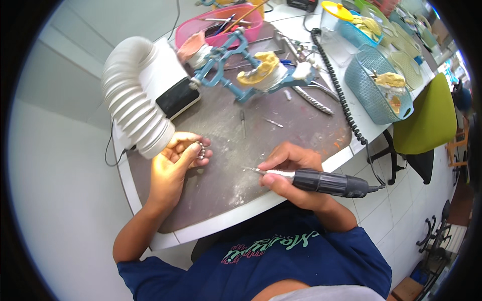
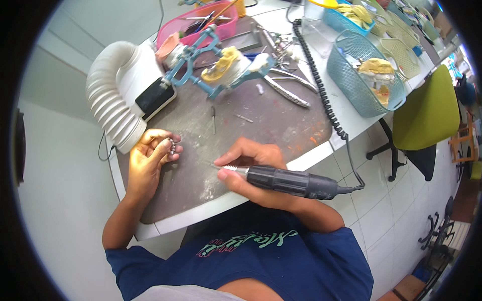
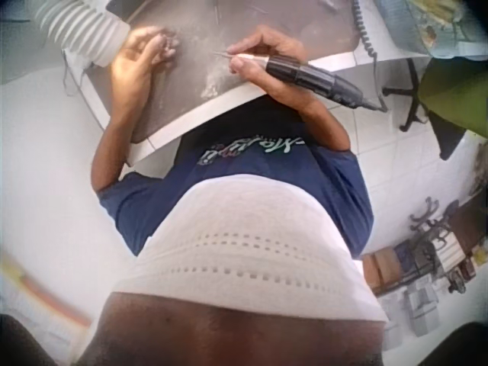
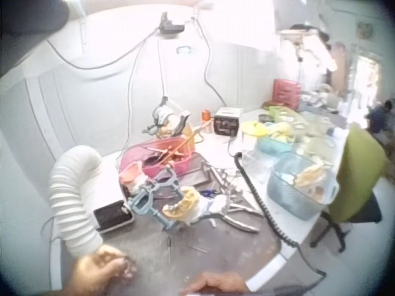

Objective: The person uses a rotary handpiece to grind and smooth the surface of a small white dental prosthesis held in their left hand. They rotate the object to access different areas, working under a magnifying lamp in a workshop setting.

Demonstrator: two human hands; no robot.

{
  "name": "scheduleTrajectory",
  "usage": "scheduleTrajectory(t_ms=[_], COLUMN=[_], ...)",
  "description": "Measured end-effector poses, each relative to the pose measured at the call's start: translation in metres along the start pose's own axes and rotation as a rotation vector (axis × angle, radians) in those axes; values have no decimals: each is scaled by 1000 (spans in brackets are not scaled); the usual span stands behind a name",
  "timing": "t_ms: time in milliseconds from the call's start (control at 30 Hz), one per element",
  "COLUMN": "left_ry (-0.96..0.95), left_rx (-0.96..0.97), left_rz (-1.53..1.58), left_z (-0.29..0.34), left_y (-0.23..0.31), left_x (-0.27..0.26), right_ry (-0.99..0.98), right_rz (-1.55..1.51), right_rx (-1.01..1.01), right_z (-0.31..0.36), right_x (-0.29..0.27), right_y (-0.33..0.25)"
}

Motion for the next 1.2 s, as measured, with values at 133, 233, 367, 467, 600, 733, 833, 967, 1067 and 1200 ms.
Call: scheduleTrajectory(t_ms=[133, 233, 367, 467, 600, 733, 833, 967, 1067, 1200], left_ry=[73, 64, 90, 125, 197, 206, 204, 208, 177, 234], left_rx=[70, 138, 160, 184, 208, 141, 50, -118, -109, -14], left_rz=[-64, -174, -180, -190, -219, -121, -20, 229, 489, 693], left_z=[-10, -12, -12, -11, -12, -11, -3, 20, 29, 38], left_y=[1, -2, -3, -3, -3, -1, 0, 3, -14, -27], left_x=[8, 14, 13, 10, 1, 5, 16, 32, 40, 55], right_ry=[-57, -60, -74, -133, -130, -158, -123, -174, -119, -127], right_rz=[62, 59, 25, 16, -52, -38, 25, 115, 58, 58], right_rx=[-8, -87, -130, -101, -205, -204, -245, -126, -93, -48], right_z=[-4, -5, -2, -1, 2, -2, -5, -4, -2, 1], right_x=[-2, -2, -6, -5, -4, -5, -5, -4, -5, -11], right_y=[-4, -4, -9, -7, -8, -7, -7, -12, 5, 10])
Point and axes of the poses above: each hand's wrist, its own z-axis away from the middle knuckle, its own x-axis out of the palm, y = z × x, the point moved 7 cm from there along -z, towards the middle knuckle, and after that the axes turned 3 degrees about -z, right-handed, at the moved point
